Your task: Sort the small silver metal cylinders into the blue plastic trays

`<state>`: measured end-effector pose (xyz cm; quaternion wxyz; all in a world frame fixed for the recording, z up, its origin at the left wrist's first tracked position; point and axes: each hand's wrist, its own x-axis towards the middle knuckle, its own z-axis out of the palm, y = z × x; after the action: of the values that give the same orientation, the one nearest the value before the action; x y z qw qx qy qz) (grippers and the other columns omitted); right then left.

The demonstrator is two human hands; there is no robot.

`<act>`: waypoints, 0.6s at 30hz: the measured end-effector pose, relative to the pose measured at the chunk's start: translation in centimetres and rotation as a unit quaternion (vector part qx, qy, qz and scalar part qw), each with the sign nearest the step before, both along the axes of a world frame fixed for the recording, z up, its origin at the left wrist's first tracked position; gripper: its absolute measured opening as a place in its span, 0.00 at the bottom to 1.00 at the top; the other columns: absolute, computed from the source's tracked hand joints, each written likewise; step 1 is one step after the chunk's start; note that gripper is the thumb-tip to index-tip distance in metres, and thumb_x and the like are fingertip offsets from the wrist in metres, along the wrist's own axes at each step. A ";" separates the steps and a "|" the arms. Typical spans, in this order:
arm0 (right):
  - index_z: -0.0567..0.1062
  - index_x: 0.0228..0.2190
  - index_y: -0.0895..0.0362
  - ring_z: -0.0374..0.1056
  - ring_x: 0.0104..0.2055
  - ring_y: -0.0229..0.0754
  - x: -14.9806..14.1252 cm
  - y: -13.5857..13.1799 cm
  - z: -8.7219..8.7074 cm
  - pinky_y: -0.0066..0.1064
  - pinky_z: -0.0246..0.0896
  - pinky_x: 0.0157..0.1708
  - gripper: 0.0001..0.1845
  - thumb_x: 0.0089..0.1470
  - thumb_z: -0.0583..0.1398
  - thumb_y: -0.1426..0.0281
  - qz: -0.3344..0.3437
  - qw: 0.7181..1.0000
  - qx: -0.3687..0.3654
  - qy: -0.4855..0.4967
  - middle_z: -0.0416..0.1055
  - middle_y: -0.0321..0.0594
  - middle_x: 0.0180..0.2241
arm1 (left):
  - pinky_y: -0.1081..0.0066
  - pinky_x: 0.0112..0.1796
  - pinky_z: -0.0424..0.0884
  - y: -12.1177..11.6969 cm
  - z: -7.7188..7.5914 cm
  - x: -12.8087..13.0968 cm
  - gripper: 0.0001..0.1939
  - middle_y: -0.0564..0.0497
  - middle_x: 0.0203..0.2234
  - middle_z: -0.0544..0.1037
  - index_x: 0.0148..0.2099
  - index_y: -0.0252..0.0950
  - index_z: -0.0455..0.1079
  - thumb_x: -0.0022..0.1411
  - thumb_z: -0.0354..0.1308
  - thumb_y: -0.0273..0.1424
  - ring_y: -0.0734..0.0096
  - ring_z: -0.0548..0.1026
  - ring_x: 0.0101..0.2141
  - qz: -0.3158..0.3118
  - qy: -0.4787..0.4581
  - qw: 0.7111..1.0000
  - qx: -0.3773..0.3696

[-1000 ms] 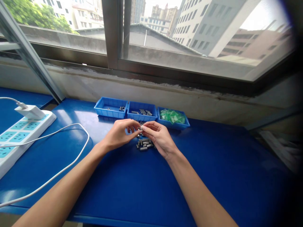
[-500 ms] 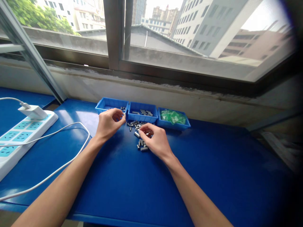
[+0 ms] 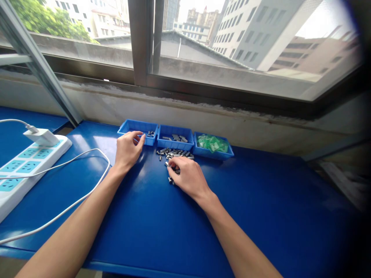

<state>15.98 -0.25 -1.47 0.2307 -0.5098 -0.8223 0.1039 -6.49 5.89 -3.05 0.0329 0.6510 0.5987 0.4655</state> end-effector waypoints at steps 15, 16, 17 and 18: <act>0.78 0.31 0.55 0.74 0.32 0.40 -0.2 0.3 -0.4 0.29 0.67 0.36 0.05 0.49 0.63 0.74 -0.016 0.990 -0.026 0.138 0.79 0.37 0.31 | 0.73 0.30 0.66 -1.8 0.9 2.4 0.09 0.52 0.25 0.78 0.34 0.36 0.75 0.65 0.55 0.32 0.73 0.73 0.25 -0.170 0.028 0.985 0.013; 0.79 0.30 0.55 0.74 0.32 0.40 -0.2 0.4 -0.4 0.29 0.67 0.36 0.05 0.49 0.63 0.74 -0.019 0.986 -0.034 0.162 0.79 0.36 0.30 | 0.73 0.30 0.66 -1.9 0.9 2.5 0.09 0.52 0.25 0.78 0.35 0.36 0.75 0.65 0.55 0.32 0.73 0.73 0.25 -0.186 0.023 0.982 0.007; 0.79 0.30 0.55 0.74 0.31 0.39 -0.1 0.4 -0.5 0.28 0.67 0.36 0.05 0.48 0.63 0.74 -0.022 0.982 -0.043 0.183 0.79 0.35 0.30 | 0.74 0.30 0.66 -2.0 0.9 2.6 0.09 0.52 0.25 0.77 0.35 0.35 0.75 0.65 0.56 0.32 0.74 0.73 0.25 -0.199 0.018 0.980 0.000; 0.79 0.30 0.55 0.74 0.30 0.39 0.0 0.5 -0.5 0.28 0.68 0.35 0.06 0.48 0.63 0.74 -0.024 0.978 -0.052 0.200 0.79 0.34 0.29 | 0.74 0.29 0.66 -2.1 0.9 2.7 0.09 0.53 0.24 0.77 0.35 0.35 0.75 0.65 0.56 0.32 0.74 0.72 0.24 -0.210 0.015 0.978 -0.007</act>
<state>15.96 0.27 -1.95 0.3663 -0.5093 -0.7404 0.2412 -3.78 3.83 -2.18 0.1261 0.7687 0.4522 0.4343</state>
